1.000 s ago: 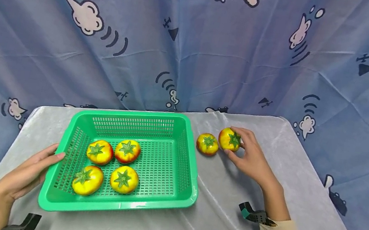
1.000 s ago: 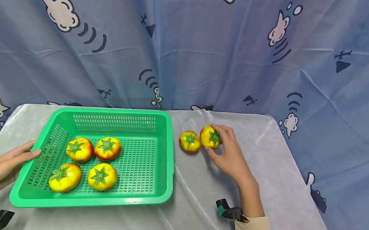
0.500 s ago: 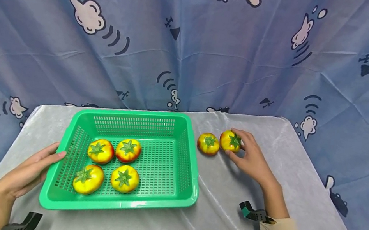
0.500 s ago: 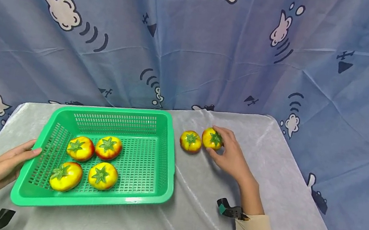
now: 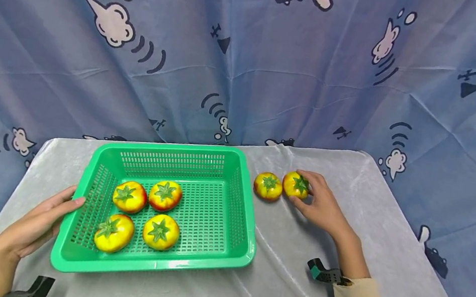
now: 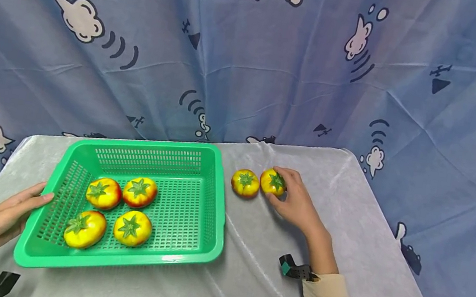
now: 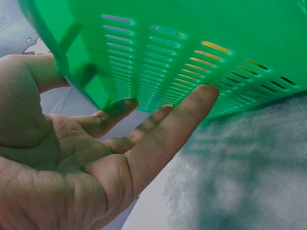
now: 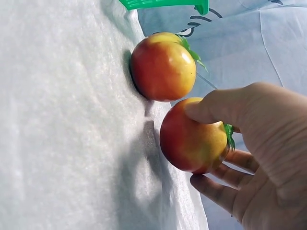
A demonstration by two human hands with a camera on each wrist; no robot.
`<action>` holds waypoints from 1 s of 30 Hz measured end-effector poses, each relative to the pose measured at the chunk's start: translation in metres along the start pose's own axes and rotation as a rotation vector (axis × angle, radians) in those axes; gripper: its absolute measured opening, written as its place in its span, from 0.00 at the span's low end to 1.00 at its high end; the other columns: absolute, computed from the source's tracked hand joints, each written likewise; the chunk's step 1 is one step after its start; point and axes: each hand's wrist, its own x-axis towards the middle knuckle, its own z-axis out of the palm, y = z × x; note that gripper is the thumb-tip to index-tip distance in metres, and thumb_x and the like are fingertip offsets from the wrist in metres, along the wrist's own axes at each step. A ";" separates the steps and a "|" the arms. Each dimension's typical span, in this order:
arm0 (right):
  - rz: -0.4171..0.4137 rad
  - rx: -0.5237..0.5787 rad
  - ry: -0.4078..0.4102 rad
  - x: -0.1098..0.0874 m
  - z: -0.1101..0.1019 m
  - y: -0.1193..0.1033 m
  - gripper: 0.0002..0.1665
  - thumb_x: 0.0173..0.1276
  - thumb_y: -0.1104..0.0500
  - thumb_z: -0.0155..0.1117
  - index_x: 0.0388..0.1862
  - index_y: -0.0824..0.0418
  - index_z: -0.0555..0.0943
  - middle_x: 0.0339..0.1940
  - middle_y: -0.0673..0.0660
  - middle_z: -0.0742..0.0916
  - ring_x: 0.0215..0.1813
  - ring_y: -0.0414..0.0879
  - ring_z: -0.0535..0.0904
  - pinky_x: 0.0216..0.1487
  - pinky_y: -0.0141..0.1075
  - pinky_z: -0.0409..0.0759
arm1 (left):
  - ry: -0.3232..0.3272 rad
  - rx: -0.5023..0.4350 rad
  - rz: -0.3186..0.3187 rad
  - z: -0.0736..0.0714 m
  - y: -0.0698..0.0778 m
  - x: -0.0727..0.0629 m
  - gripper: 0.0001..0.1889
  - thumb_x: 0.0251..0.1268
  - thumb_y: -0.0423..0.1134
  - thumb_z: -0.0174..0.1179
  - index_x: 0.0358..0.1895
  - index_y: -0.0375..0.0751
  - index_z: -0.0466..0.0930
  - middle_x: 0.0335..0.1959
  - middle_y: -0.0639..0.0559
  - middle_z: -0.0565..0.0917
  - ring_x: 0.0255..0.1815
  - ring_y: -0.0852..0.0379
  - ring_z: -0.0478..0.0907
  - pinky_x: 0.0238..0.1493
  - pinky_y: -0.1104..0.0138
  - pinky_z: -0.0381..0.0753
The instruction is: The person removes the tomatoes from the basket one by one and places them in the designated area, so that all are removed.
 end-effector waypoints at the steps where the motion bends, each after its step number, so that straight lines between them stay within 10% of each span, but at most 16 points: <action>1: 0.002 -0.006 -0.005 0.000 0.000 0.000 0.42 0.70 0.65 0.73 0.80 0.65 0.68 0.76 0.73 0.71 0.74 0.69 0.71 0.68 0.66 0.80 | -0.002 -0.002 0.004 0.000 -0.001 0.000 0.34 0.92 0.42 0.35 0.85 0.35 0.30 0.61 0.70 0.82 0.59 0.65 0.85 0.55 0.66 0.89; 30: 0.039 -0.038 -0.054 -0.003 0.000 -0.001 0.44 0.72 0.59 0.74 0.81 0.64 0.65 0.75 0.73 0.71 0.70 0.68 0.74 0.68 0.64 0.77 | 0.035 0.031 -0.032 0.004 0.001 0.001 0.34 0.92 0.44 0.36 0.85 0.36 0.32 0.58 0.70 0.82 0.57 0.65 0.85 0.53 0.64 0.89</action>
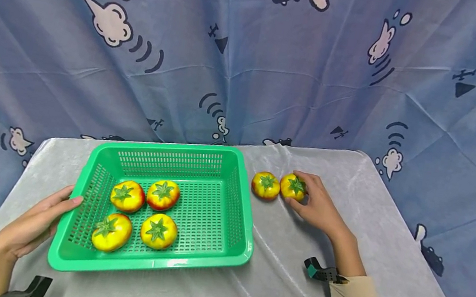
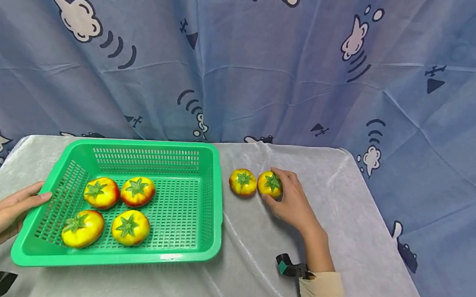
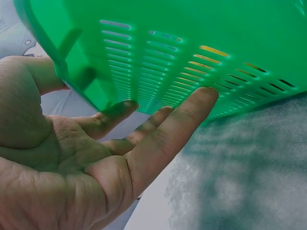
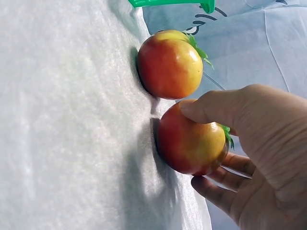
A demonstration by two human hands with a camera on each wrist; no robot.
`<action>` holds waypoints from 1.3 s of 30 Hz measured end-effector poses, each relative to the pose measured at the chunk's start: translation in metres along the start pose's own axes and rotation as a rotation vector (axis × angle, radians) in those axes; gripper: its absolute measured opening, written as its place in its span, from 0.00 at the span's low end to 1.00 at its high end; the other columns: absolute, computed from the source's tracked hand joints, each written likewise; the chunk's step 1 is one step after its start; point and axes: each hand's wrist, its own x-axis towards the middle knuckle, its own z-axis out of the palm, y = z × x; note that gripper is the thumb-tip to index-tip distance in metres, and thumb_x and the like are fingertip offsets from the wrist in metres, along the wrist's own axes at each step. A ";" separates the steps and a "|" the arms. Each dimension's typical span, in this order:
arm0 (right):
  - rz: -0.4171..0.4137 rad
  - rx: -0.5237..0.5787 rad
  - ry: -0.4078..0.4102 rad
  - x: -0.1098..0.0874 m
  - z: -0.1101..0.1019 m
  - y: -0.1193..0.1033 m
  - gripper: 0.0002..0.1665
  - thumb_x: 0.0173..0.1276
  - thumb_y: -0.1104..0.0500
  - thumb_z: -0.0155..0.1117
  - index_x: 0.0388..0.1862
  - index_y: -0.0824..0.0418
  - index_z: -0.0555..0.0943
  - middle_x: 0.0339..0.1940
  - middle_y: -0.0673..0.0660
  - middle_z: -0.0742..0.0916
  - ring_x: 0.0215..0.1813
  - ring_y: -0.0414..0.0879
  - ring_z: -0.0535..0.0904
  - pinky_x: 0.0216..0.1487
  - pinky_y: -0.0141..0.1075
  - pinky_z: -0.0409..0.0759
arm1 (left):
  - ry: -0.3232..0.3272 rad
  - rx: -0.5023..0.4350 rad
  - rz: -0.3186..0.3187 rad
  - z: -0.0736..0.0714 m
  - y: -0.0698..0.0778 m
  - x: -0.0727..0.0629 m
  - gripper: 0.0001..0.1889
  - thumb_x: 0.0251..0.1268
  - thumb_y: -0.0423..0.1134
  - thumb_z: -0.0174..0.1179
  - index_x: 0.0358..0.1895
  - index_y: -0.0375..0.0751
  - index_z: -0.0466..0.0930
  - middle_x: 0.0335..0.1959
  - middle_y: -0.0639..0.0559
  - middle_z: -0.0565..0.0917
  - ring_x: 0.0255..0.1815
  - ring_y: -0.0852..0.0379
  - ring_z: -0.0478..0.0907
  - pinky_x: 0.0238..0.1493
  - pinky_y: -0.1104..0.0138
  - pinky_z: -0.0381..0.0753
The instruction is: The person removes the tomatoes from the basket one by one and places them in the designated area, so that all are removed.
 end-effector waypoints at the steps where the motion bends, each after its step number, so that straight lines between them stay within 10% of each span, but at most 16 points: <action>1: 0.000 -0.002 0.001 0.000 0.000 0.000 0.44 0.72 0.59 0.74 0.81 0.64 0.65 0.75 0.73 0.71 0.70 0.68 0.74 0.68 0.64 0.77 | -0.004 -0.003 0.004 0.000 0.000 0.000 0.33 0.92 0.44 0.36 0.85 0.36 0.32 0.58 0.70 0.82 0.57 0.65 0.85 0.53 0.64 0.89; 39: 0.017 -0.010 -0.002 0.005 0.003 -0.003 0.43 0.76 0.55 0.71 0.82 0.67 0.64 0.74 0.74 0.70 0.68 0.69 0.76 0.69 0.64 0.79 | 0.005 0.020 0.007 0.000 0.005 0.000 0.38 0.91 0.45 0.38 0.85 0.32 0.27 0.58 0.69 0.81 0.57 0.65 0.85 0.54 0.65 0.89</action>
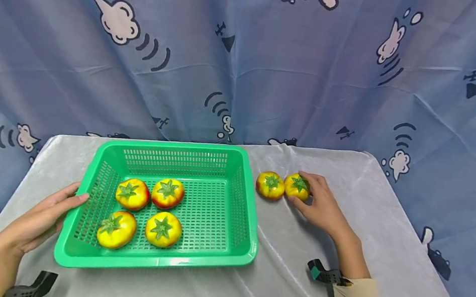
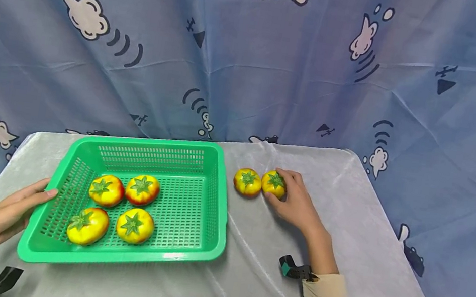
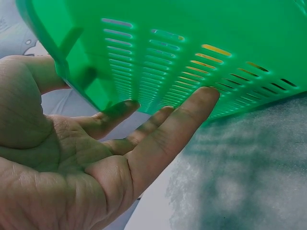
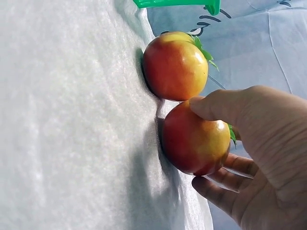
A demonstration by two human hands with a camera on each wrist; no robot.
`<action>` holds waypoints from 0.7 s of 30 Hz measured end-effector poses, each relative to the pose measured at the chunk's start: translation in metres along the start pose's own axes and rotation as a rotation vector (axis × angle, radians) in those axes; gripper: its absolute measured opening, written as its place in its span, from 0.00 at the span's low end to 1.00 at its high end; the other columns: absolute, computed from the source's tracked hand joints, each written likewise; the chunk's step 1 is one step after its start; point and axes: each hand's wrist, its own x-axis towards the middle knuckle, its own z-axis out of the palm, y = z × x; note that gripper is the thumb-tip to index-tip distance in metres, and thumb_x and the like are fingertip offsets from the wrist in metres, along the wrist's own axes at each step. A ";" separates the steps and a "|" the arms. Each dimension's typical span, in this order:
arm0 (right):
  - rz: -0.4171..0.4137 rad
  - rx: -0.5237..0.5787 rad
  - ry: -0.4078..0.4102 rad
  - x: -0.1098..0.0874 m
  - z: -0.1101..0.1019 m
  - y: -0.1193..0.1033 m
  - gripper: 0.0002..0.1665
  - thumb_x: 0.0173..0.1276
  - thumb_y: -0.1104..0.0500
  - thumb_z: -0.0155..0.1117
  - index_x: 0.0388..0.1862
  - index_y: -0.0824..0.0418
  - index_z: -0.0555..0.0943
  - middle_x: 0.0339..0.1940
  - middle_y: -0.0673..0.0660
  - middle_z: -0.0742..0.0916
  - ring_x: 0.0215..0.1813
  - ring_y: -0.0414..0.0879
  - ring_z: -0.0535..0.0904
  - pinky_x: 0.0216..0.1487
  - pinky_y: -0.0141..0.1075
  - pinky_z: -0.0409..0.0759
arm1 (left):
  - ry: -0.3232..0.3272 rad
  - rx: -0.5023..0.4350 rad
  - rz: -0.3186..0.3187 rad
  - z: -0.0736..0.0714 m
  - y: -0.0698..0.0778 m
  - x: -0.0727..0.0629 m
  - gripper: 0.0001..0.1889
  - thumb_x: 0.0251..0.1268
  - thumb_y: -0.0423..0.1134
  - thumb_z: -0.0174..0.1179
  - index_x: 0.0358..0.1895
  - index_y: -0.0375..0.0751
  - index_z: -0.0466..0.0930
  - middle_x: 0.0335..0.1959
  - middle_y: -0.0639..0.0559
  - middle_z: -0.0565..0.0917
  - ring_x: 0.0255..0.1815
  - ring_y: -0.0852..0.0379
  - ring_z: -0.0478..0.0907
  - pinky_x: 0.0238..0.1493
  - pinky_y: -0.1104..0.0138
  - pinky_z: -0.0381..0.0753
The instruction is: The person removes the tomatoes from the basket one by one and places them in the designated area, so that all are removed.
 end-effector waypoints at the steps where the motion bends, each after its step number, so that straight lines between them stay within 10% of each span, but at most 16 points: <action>1: 0.007 -0.002 0.003 -0.001 0.000 0.000 0.43 0.75 0.56 0.71 0.82 0.68 0.64 0.74 0.74 0.70 0.68 0.68 0.76 0.69 0.64 0.79 | -0.001 0.000 0.003 0.001 0.000 0.001 0.38 0.91 0.45 0.38 0.85 0.31 0.27 0.58 0.69 0.81 0.57 0.65 0.85 0.54 0.65 0.89; 21: -0.013 -0.019 0.044 -0.003 -0.005 -0.006 0.43 0.75 0.54 0.72 0.82 0.65 0.65 0.77 0.73 0.68 0.78 0.69 0.65 0.78 0.70 0.64 | -0.003 -0.020 0.020 0.001 0.000 0.000 0.38 0.91 0.44 0.38 0.85 0.30 0.28 0.58 0.69 0.83 0.56 0.64 0.86 0.53 0.65 0.90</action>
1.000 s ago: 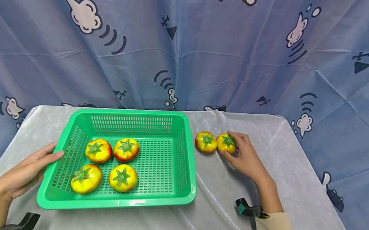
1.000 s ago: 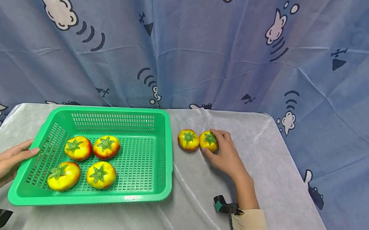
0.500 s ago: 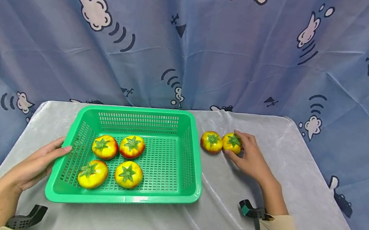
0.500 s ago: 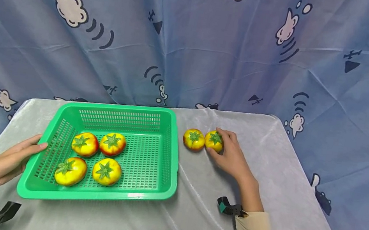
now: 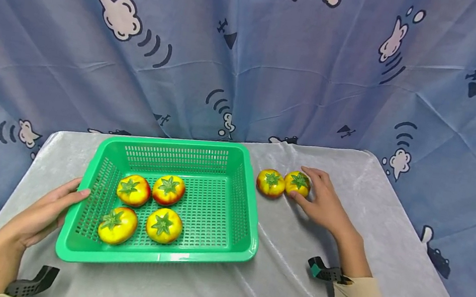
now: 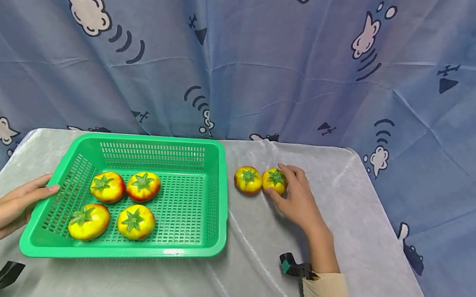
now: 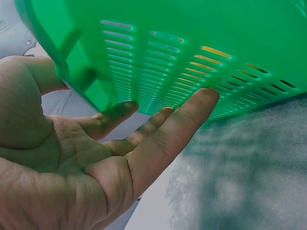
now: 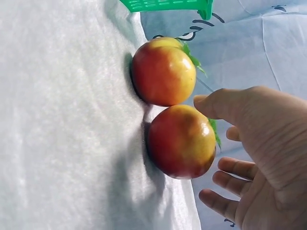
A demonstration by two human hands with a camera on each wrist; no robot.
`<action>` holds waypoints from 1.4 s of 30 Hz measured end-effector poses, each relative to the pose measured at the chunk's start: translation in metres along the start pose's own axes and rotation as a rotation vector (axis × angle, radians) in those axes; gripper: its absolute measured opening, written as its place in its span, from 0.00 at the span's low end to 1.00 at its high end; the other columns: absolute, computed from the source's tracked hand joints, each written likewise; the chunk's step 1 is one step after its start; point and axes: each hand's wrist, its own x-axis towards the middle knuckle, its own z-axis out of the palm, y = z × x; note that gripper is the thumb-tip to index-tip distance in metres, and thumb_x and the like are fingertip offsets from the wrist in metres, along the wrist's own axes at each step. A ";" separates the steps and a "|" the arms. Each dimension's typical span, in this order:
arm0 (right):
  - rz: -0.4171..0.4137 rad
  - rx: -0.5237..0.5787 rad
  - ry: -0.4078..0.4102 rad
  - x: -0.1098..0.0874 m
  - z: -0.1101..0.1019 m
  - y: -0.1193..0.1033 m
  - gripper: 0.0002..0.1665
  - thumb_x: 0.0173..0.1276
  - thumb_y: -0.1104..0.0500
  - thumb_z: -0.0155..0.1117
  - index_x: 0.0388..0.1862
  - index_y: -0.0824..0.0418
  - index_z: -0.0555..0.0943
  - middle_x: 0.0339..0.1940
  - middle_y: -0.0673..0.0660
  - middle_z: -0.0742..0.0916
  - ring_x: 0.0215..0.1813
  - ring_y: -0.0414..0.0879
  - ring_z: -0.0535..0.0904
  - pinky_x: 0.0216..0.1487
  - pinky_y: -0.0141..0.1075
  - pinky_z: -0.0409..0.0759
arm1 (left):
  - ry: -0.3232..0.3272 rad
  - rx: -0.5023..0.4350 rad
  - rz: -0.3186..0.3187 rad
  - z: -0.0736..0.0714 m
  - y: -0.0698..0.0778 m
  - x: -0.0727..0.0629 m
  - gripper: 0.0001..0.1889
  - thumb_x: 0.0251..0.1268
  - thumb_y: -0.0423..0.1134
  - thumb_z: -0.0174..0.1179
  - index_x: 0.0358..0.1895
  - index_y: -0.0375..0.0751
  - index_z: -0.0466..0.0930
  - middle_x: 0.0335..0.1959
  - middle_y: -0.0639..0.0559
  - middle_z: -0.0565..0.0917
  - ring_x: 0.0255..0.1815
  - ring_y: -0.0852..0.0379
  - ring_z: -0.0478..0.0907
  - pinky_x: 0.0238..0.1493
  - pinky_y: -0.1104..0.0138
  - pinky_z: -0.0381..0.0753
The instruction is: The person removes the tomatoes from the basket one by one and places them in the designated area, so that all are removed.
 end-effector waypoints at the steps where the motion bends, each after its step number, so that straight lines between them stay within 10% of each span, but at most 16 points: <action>1: -0.003 0.000 0.002 0.000 -0.001 0.000 0.43 0.75 0.54 0.72 0.82 0.65 0.65 0.77 0.73 0.68 0.78 0.69 0.65 0.78 0.70 0.65 | -0.006 -0.004 0.003 0.000 0.000 0.000 0.37 0.91 0.44 0.38 0.85 0.30 0.28 0.58 0.68 0.83 0.56 0.64 0.86 0.53 0.65 0.90; 42: -0.102 0.007 -0.018 -0.008 -0.026 -0.061 0.39 0.77 0.54 0.69 0.82 0.58 0.67 0.84 0.67 0.65 0.81 0.69 0.65 0.75 0.71 0.69 | -0.023 -0.017 0.010 -0.001 -0.002 -0.001 0.37 0.91 0.43 0.37 0.85 0.30 0.27 0.59 0.70 0.82 0.58 0.65 0.86 0.55 0.65 0.89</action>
